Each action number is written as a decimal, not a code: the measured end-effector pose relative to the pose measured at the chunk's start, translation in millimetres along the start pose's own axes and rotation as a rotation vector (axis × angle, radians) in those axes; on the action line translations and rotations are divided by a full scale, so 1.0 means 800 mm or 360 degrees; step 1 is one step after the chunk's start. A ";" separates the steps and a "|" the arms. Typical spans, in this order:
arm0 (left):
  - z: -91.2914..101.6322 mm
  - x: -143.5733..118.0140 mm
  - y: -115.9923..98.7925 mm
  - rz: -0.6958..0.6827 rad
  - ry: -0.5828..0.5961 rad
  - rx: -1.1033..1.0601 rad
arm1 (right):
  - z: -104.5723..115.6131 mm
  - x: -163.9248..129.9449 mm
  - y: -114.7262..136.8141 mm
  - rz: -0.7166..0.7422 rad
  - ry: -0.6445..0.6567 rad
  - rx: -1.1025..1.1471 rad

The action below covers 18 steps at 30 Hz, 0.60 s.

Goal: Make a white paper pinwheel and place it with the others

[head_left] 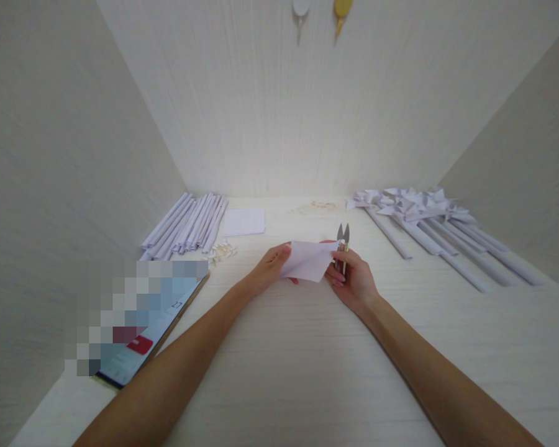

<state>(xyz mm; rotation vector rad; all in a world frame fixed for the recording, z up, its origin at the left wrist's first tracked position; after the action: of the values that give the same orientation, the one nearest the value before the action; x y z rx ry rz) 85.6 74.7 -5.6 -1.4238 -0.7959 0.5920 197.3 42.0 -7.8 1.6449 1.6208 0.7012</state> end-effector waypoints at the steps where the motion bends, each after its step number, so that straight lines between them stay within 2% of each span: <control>1: 0.006 0.000 0.000 -0.0004 -0.0091 0.0031 | 0.001 0.000 0.000 0.0008 -0.0014 -0.0025; 4: 0.015 0.001 0.002 0.0005 -0.0245 0.0062 | 0.007 0.000 0.001 0.0081 -0.0102 -0.0143; 9: 0.017 0.001 0.010 0.0104 -0.0295 -0.0043 | 0.018 -0.001 0.003 0.0149 -0.0287 -0.0288; 18: 0.012 -0.004 0.009 0.0235 -0.0300 -0.0242 | 0.016 0.000 0.000 0.0092 -0.0286 -0.0273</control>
<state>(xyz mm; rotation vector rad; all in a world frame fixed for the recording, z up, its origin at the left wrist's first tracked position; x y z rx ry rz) 77.0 78.6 -13.1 -1.5921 -0.9047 0.8016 207.4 40.9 -15.3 1.5868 1.3537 0.6809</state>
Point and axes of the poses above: each hand's wrist, its own x-axis towards the middle knuckle, its own z-axis out of the back of the hand, y = z × x, the point moved 8 cm from there along x, towards the middle knuckle, and after that the axes turned 1 degree about -z, right-handed, at the moved point
